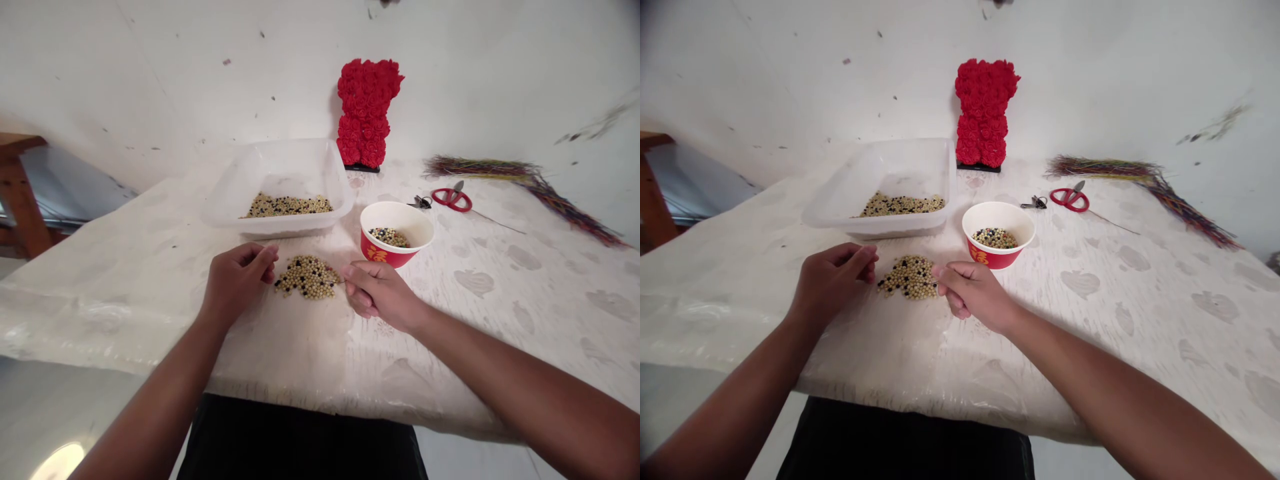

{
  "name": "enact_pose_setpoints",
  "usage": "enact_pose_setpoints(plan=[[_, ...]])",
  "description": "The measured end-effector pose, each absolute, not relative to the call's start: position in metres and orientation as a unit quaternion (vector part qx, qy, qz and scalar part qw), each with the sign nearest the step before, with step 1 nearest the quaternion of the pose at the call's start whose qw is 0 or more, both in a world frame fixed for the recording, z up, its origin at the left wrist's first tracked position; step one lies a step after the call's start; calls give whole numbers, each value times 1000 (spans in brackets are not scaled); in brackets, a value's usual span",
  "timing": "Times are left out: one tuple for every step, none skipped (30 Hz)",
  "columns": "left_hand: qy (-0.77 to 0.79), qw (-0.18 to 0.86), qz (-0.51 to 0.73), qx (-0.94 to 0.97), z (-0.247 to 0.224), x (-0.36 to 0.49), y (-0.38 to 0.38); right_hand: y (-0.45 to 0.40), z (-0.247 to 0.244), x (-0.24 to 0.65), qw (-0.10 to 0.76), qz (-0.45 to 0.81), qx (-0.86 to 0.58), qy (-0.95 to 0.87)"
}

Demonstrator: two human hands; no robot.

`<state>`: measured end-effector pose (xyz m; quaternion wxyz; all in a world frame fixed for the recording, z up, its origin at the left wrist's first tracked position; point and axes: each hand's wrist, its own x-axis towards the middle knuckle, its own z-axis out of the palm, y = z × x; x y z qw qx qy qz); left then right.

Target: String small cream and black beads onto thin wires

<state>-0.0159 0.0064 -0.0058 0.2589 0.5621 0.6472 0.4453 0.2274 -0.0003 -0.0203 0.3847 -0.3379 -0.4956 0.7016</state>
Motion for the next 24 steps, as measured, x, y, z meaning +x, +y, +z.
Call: enact_pose_setpoints(plan=[[641,262,455,560,-5,-16,6,0,-20,227,385,697,-340,-501],[635,264,462,560,-5,-15,5,-1,-19,227,385,693,-342,-505],[629,265,467,562,-4,-15,5,-1,-19,227,384,689,-343,-510],[623,269,469,565,-4,-14,4,-1,-19,227,383,685,-344,-515],[615,275,469,571,-4,-14,4,0,-19,227,382,682,-345,-520],[605,283,469,578,-4,-14,3,0,-19,227,381,678,-346,-525],[595,292,467,585,-4,-14,3,0,-19,227,382,674,-347,-529],[585,301,466,591,-5,-14,3,0,-19,227,382,673,-347,-530],[575,311,465,597,-5,-15,3,0,-20,227,383,674,-347,-528],[565,323,464,601,-6,-15,3,0,-20,227,383,678,-346,-524],[556,336,464,602,-7,-15,2,-1,-20,227,384,683,-344,-518],[546,352,465,602,-7,-16,2,-1,-21,228,384,688,-342,-512],[536,369,465,600,-8,-16,1,-1,-21,228,383,693,-342,-506],[527,385,465,598,-9,-16,1,-1,-21,228,381,696,-343,-503],[520,401,463,595,-9,-16,0,-1,-21,228,377,698,-344,-502],[514,414,462,593,-9,-16,-1,-1,-21,229,373,699,-346,-502],[509,423,460,593,-9,-17,-1,-1,-21,229,370,699,-347,-504],[505,427,457,595,-9,-17,-2,-1,-21,229,369,698,-348,-505],[501,426,455,600,-9,-17,-2,-1,-21,229,370,696,-347,-509],[498,422,453,607,-9,-17,-2,-1,-21,229,372,692,-345,-514],[496,415,452,614,-9,-17,-2,-1,-22,229,375,687,-342,-521],[495,407,452,621,-9,-17,-2,0,-22,229,378,681,-338,-529],[495,398,452,626,-10,-17,-1,0,-22,229,380,674,-333,-539],[494,390,453,631,-10,-17,-1,0,-22,229,382,669,-329,-547]])
